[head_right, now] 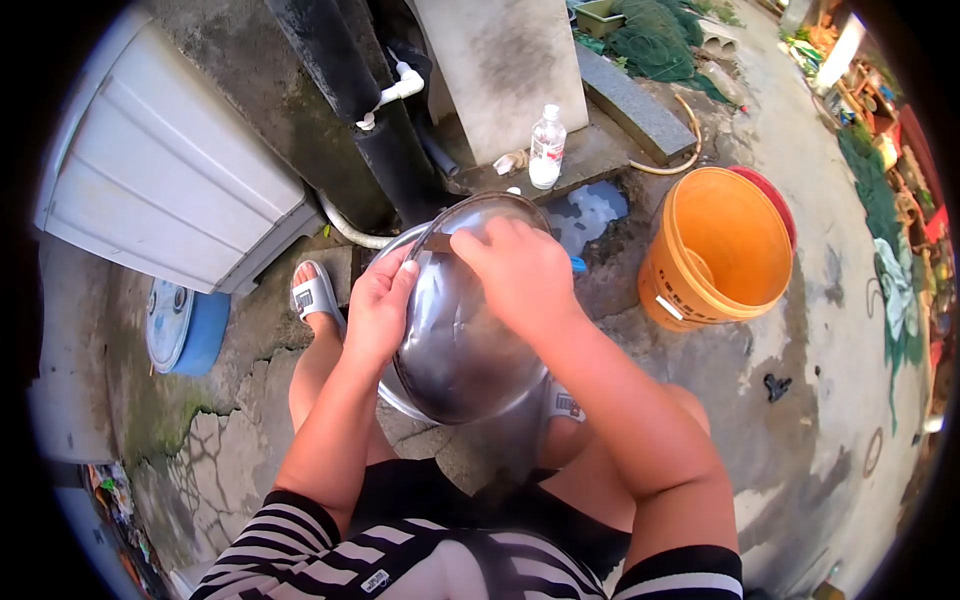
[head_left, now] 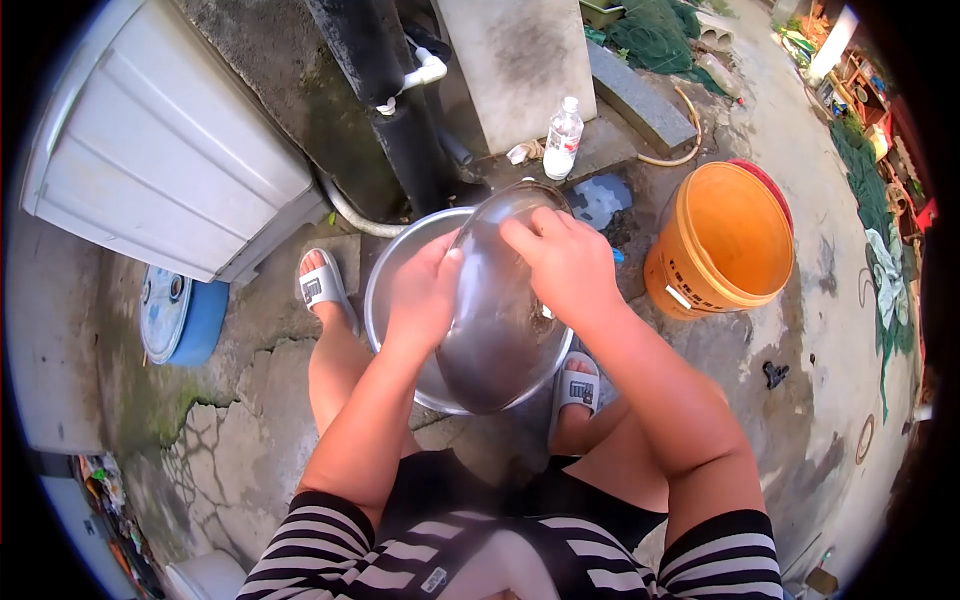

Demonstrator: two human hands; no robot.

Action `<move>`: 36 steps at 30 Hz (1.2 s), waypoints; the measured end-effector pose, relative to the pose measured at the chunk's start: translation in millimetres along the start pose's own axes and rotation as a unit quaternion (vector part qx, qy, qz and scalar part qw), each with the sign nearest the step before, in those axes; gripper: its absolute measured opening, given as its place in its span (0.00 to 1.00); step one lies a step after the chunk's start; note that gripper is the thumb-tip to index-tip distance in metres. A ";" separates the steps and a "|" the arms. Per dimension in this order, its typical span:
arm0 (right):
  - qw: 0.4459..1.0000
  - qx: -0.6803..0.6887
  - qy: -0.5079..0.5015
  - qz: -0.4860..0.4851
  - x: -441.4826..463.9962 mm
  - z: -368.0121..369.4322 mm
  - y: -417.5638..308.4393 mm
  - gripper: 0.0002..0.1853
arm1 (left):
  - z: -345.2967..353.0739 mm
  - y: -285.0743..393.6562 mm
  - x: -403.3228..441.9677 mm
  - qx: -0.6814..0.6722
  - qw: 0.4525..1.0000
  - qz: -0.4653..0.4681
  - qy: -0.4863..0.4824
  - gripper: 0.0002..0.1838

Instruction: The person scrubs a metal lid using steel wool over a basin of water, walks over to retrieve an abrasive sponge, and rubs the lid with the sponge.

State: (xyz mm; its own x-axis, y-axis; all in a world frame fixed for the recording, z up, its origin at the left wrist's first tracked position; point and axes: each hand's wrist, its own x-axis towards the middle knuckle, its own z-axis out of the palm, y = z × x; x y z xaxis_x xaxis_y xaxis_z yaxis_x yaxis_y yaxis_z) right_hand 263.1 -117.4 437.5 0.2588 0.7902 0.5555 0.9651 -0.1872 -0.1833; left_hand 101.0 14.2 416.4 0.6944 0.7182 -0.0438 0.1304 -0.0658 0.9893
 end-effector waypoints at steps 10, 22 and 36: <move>0.999 -0.010 -0.020 0.038 0.1 -3.3 6.7 0.16 | -0.3 6.2 -4.6 0.063 0.998 0.018 0.002 0.20; 0.992 0.074 -0.072 0.075 0.2 -11.7 -9.5 0.22 | -2.3 -1.2 -2.8 0.123 0.989 0.081 0.021 0.19; 0.975 0.125 -0.125 0.136 1.0 -9.7 -9.6 0.12 | 4.2 -3.3 -0.2 0.091 0.993 0.071 0.020 0.19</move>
State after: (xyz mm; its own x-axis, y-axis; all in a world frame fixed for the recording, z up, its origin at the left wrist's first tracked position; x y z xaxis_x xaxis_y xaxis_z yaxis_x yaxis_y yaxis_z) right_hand 254.5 -120.5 447.7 0.4555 0.8545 0.2497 0.8140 -0.2862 -0.5055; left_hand 103.4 11.3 412.6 0.6870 0.7191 0.1044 0.1613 -0.2909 0.9430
